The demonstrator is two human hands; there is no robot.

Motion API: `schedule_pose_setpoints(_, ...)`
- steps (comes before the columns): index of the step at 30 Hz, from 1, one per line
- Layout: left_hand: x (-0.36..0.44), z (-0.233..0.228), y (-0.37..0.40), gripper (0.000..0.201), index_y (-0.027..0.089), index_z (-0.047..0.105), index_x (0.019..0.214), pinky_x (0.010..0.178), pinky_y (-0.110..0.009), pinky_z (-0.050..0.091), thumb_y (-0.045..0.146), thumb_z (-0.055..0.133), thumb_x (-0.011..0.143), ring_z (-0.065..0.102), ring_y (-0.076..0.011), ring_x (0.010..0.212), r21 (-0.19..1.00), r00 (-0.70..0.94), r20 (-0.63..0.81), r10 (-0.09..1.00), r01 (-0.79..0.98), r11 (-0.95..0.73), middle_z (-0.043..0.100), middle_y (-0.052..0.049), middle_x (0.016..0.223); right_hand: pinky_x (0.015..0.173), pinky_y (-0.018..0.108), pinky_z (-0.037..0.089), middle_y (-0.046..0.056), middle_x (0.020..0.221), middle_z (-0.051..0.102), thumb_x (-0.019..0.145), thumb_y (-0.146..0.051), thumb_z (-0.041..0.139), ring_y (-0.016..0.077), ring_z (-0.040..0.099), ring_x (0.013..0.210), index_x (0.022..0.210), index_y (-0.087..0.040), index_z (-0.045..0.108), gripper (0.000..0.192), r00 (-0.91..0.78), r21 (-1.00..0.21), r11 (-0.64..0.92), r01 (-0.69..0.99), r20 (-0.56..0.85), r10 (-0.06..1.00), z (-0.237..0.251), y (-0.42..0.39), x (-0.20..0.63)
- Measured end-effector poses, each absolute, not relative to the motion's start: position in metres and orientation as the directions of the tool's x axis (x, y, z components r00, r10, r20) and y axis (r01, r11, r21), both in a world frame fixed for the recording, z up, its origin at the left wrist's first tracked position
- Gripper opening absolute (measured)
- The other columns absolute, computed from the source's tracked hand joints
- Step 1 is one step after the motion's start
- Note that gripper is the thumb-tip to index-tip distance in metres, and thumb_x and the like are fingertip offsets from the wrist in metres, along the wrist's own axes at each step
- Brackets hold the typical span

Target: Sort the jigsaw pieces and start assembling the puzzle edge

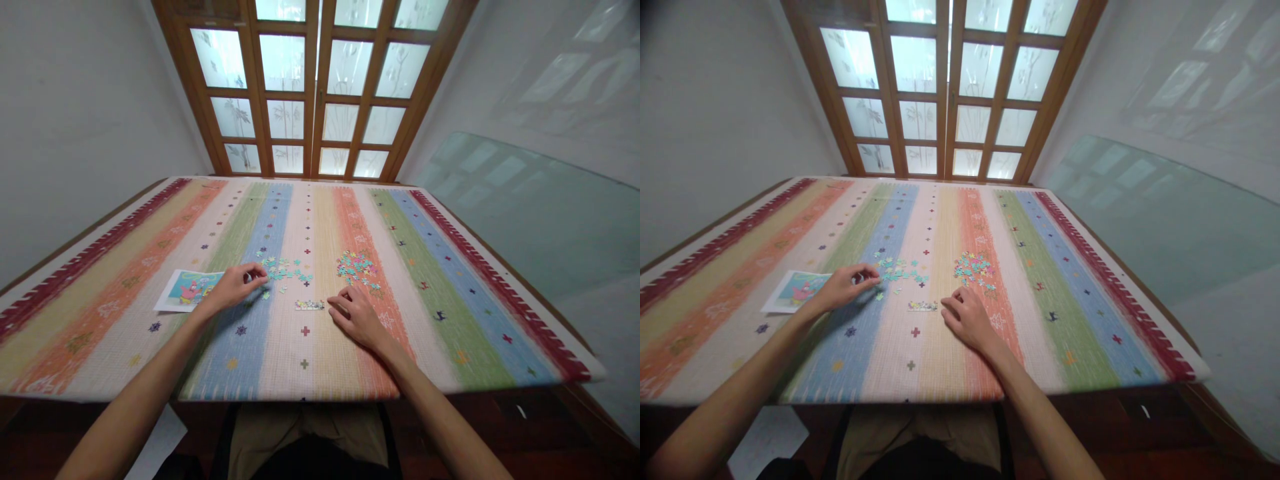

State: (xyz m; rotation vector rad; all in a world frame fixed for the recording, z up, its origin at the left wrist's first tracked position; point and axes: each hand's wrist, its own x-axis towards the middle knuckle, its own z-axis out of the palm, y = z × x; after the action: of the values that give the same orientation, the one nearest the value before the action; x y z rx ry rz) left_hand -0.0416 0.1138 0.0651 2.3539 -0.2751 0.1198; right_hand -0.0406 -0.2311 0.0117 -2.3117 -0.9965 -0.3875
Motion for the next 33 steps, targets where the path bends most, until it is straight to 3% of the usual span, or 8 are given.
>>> schedule_pose_setpoints(5,-0.066,0.048,0.080,0.018,0.021,0.072,0.088,0.066,-0.030,0.043,0.036,0.062,0.087,0.055,-0.0156,0.067,0.718,0.954,0.133,-0.267,-0.279,-0.638,0.070,-0.003,0.078,0.082,0.040,0.049,0.009,0.095,0.061,0.097,-0.024,0.058,0.0236,0.057,0.089,0.103,-0.020,0.071,0.015,0.682,-0.411,-0.544,0.731,0.469,0.561,0.012,-0.231,-0.041)
schedule_pose_setpoints(17,-0.072,0.031,0.063,0.010,0.021,0.069,0.091,0.080,-0.038,0.048,0.027,0.061,0.093,0.060,-0.0200,0.082,0.648,0.915,0.248,-0.319,-0.402,-0.648,0.070,-0.004,0.085,0.082,0.040,0.049,0.010,0.095,0.060,0.097,-0.025,0.057,0.0238,0.056,0.089,0.104,-0.021,0.072,0.017,0.698,-0.421,-0.556,0.716,0.450,0.557,0.013,-0.230,-0.041)
schedule_pose_setpoints(33,-0.072,0.034,0.056,0.014,0.020,0.071,0.094,0.087,-0.040,0.047,0.024,0.057,0.095,0.059,-0.0226,0.094,0.573,0.882,0.251,-0.398,-0.467,-0.673,0.066,-0.006,0.092,0.083,0.039,0.048,0.009,0.096,0.059,0.097,-0.024,0.058,0.0238,0.055,0.090,0.105,-0.020,0.071,0.016,0.690,-0.421,-0.547,0.724,0.464,0.556,0.012,-0.230,-0.041)
